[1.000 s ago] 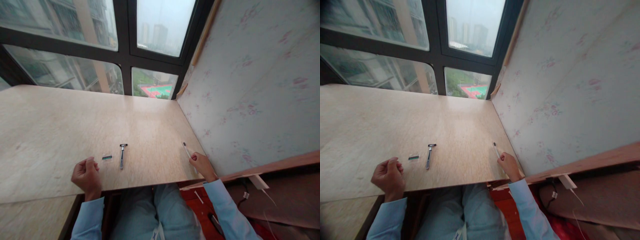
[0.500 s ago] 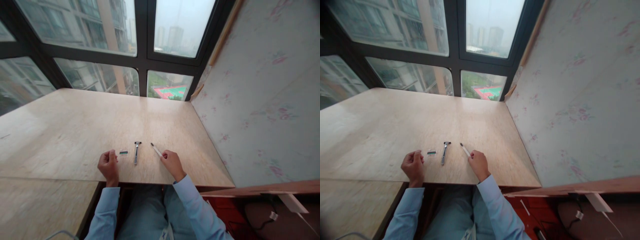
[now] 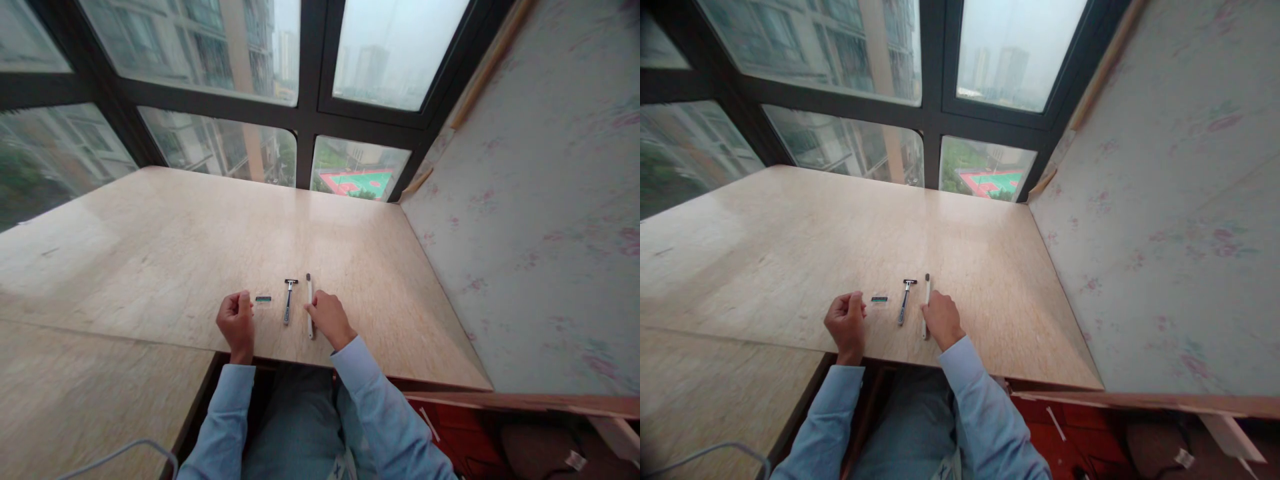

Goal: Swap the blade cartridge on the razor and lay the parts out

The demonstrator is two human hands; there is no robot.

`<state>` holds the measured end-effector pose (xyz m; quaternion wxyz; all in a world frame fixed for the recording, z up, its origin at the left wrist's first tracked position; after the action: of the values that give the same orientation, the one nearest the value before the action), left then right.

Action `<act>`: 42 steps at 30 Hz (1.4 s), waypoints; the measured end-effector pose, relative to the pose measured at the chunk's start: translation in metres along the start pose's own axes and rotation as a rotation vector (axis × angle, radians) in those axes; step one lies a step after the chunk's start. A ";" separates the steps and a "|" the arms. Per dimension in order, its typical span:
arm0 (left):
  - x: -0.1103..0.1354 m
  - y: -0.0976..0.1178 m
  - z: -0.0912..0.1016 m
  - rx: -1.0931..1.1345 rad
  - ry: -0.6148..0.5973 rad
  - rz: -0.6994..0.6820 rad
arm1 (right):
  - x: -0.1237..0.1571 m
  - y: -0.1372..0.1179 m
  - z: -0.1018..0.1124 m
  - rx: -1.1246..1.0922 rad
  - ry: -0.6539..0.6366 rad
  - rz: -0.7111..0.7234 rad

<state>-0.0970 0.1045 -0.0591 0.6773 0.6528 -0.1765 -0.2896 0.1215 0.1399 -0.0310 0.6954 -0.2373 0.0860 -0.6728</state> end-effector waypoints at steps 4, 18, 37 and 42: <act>0.000 -0.001 -0.001 -0.013 -0.011 -0.002 | -0.008 -0.001 -0.004 -0.095 -0.063 0.004; -0.001 0.001 -0.002 -0.087 -0.034 -0.010 | -0.003 0.008 -0.018 -0.173 -0.079 0.014; 0.008 0.004 -0.008 -0.641 -0.219 -0.375 | 0.053 0.062 0.048 -0.660 0.071 0.069; 0.009 -0.001 -0.007 -0.666 -0.255 -0.391 | 0.063 0.105 0.038 -0.630 0.074 0.041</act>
<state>-0.0855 0.1041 -0.0616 0.7567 0.3778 -0.0280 -0.5328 0.2373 0.0849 -0.0317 0.5976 -0.4145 0.3201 -0.6071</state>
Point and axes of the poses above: each hand's wrist, its own x-axis away from the middle knuckle, its own z-axis out of the back of the hand, y = z × x, the point moved 5 cm from there along -x, towards the middle knuckle, and after that the axes turned 1 degree about -z, right-handed, at the moved point
